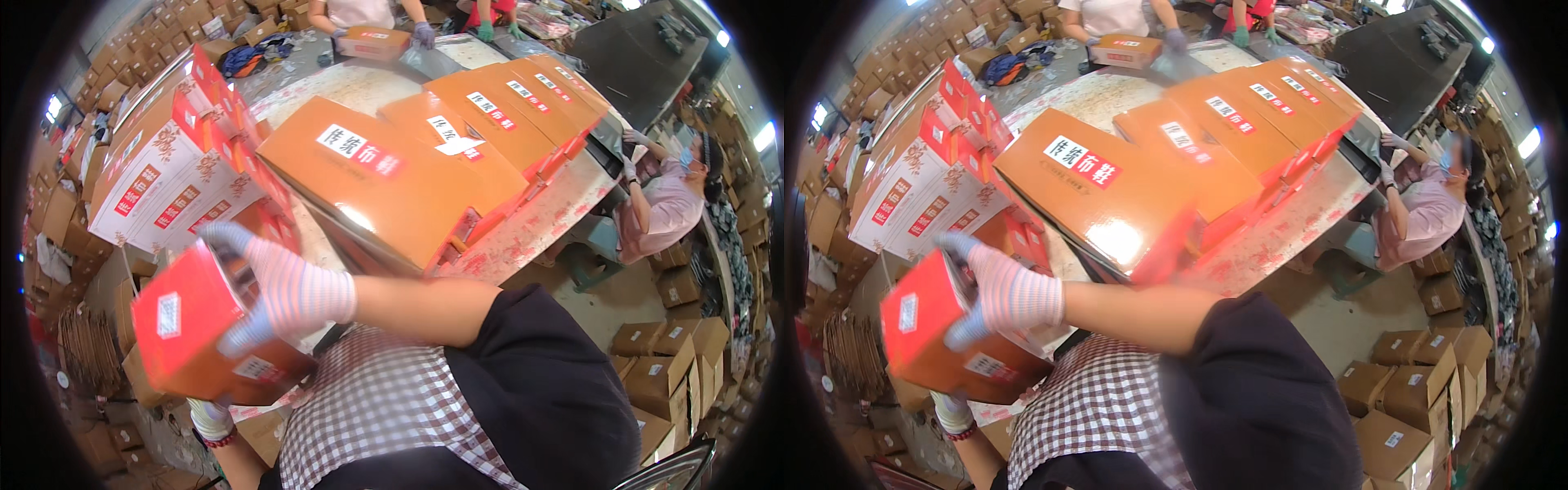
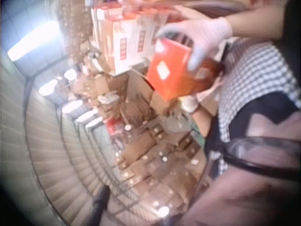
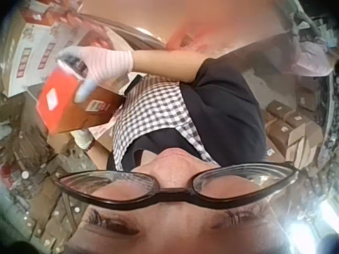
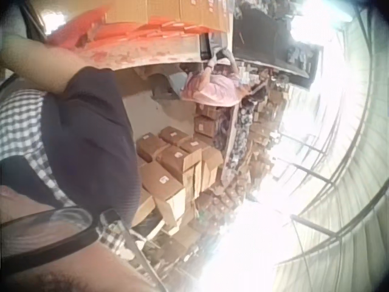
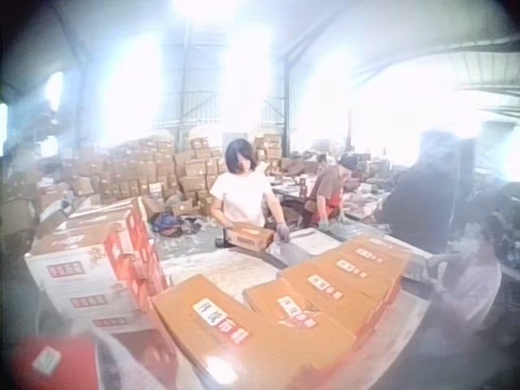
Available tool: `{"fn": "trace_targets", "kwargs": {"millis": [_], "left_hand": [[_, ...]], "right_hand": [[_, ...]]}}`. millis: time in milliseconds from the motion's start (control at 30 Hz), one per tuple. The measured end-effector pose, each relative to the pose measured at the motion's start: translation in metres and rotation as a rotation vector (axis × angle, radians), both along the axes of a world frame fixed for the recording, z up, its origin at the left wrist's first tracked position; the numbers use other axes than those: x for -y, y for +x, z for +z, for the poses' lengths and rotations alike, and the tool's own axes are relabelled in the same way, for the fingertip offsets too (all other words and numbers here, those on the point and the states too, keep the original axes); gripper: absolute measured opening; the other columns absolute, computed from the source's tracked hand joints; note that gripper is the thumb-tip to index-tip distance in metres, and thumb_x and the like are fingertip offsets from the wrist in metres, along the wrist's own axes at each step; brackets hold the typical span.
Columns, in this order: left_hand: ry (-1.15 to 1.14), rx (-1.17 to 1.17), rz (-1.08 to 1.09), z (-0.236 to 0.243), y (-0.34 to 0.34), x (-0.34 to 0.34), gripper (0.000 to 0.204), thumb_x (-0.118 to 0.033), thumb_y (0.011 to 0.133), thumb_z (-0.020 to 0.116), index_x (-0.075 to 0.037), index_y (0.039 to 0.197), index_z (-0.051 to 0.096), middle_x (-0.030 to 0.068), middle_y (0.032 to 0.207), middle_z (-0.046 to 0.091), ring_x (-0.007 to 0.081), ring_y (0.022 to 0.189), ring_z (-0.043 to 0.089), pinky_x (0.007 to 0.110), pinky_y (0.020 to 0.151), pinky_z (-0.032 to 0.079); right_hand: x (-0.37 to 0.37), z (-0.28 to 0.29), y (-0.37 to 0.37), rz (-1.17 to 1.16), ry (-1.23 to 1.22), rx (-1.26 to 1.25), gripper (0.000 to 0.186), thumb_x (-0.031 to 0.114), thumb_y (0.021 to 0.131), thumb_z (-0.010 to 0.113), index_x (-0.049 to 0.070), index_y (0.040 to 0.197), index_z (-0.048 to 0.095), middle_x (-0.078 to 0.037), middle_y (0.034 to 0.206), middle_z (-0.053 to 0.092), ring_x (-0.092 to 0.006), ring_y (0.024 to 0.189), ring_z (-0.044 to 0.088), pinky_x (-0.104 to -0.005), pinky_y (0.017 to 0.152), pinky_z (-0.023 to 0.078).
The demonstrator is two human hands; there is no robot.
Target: The person picks up orange boxes from a stack and places them into larger white boxes or gray bags on a communal table, occasionally moving stacks of boxes to organize the workspace.
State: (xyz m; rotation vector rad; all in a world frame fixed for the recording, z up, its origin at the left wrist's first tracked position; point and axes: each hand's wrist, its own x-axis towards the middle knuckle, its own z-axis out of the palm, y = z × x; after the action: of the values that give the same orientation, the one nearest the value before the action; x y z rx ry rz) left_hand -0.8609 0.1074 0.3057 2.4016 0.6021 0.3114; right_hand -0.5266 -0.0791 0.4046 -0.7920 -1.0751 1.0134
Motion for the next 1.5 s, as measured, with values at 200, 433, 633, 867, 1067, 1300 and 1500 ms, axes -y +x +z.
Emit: {"fn": "trace_targets", "kwargs": {"millis": [200, 433, 633, 867, 1067, 1300, 1500], "left_hand": [[-1.297, 0.767, 0.341, 0.066, 0.120, 0.040, 0.072, -0.032, 0.095, 0.065, 0.000, 0.154, 0.039, 0.0153, 0.152, 0.050, 0.0309, 0.136, 0.052, 0.046, 0.115, 0.042], [-1.139, 0.394, 0.219, 0.054, 0.139, 0.054, 0.079, -0.008, 0.081, 0.064, -0.006, 0.156, 0.040, 0.0066, 0.140, 0.059, 0.0196, 0.119, 0.064, 0.032, 0.094, 0.056], [-1.272, 0.555, 0.156, 0.093, 0.140, 0.072, 0.062, -0.006, 0.085, 0.063, 0.000, 0.146, 0.051, 0.0129, 0.137, 0.064, 0.0254, 0.128, 0.061, 0.038, 0.113, 0.048], [-1.391, 0.810, 0.319, 0.074, 0.155, 0.055, 0.056, -0.031, 0.093, 0.066, -0.002, 0.140, 0.055, 0.0134, 0.132, 0.064, 0.0244, 0.120, 0.064, 0.041, 0.100, 0.056], [-1.250, 0.655, 0.307, 0.086, 0.221, 0.064, 0.059, -0.034, 0.094, 0.063, -0.002, 0.142, 0.052, 0.0158, 0.135, 0.063, 0.0282, 0.124, 0.063, 0.044, 0.104, 0.055], [-1.324, 0.660, 0.260, 0.108, 0.273, 0.076, 0.048, -0.029, 0.094, 0.065, -0.004, 0.135, 0.059, 0.0123, 0.126, 0.069, 0.0260, 0.112, 0.069, 0.043, 0.096, 0.058], [-1.079, 0.514, 0.086, 0.112, 0.355, 0.111, 0.077, -0.030, 0.091, 0.073, 0.000, 0.152, 0.038, 0.0166, 0.138, 0.058, 0.0352, 0.130, 0.055, 0.044, 0.101, 0.052]], "right_hand": [[-0.010, -0.026, -0.041, -0.669, 0.099, 0.961, 0.090, 0.035, 0.085, 0.075, -0.004, 0.154, 0.033, -0.030, 0.155, 0.038, -0.0508, 0.147, 0.033, -0.0656, 0.118, 0.029], [-0.004, -0.028, -0.007, -0.440, -0.248, 0.930, 0.086, 0.023, 0.081, 0.076, -0.003, 0.154, 0.038, -0.028, 0.155, 0.043, -0.0381, 0.149, 0.038, -0.0531, 0.120, 0.032], [-0.006, -0.028, 0.008, -0.394, -0.174, 0.569, 0.075, 0.012, 0.075, 0.077, -0.006, 0.143, 0.049, -0.030, 0.137, 0.057, -0.0431, 0.132, 0.054, -0.0441, 0.113, 0.044], [0.090, 0.032, 0.025, -0.489, 0.316, 1.003, 0.063, 0.007, 0.080, 0.079, -0.007, 0.137, 0.056, -0.025, 0.130, 0.064, -0.0357, 0.121, 0.064, -0.0427, 0.104, 0.051], [0.153, 0.001, 0.118, -1.218, -0.321, 0.305, 0.047, 0.018, 0.095, 0.073, -0.005, 0.134, 0.062, -0.011, 0.131, 0.066, -0.0148, 0.117, 0.060, -0.0305, 0.098, 0.050], [0.158, 0.005, 0.107, -1.201, -0.029, -0.087, 0.025, 0.007, 0.084, 0.080, -0.005, 0.105, 0.076, -0.009, 0.091, 0.075, -0.0101, 0.079, 0.067, -0.0224, 0.071, 0.053], [0.152, 0.031, 0.175, -1.188, -0.216, 0.304, 0.043, 0.017, 0.084, 0.084, -0.005, 0.118, 0.071, -0.009, 0.098, 0.073, -0.0114, 0.086, 0.067, -0.0252, 0.076, 0.054]]}}
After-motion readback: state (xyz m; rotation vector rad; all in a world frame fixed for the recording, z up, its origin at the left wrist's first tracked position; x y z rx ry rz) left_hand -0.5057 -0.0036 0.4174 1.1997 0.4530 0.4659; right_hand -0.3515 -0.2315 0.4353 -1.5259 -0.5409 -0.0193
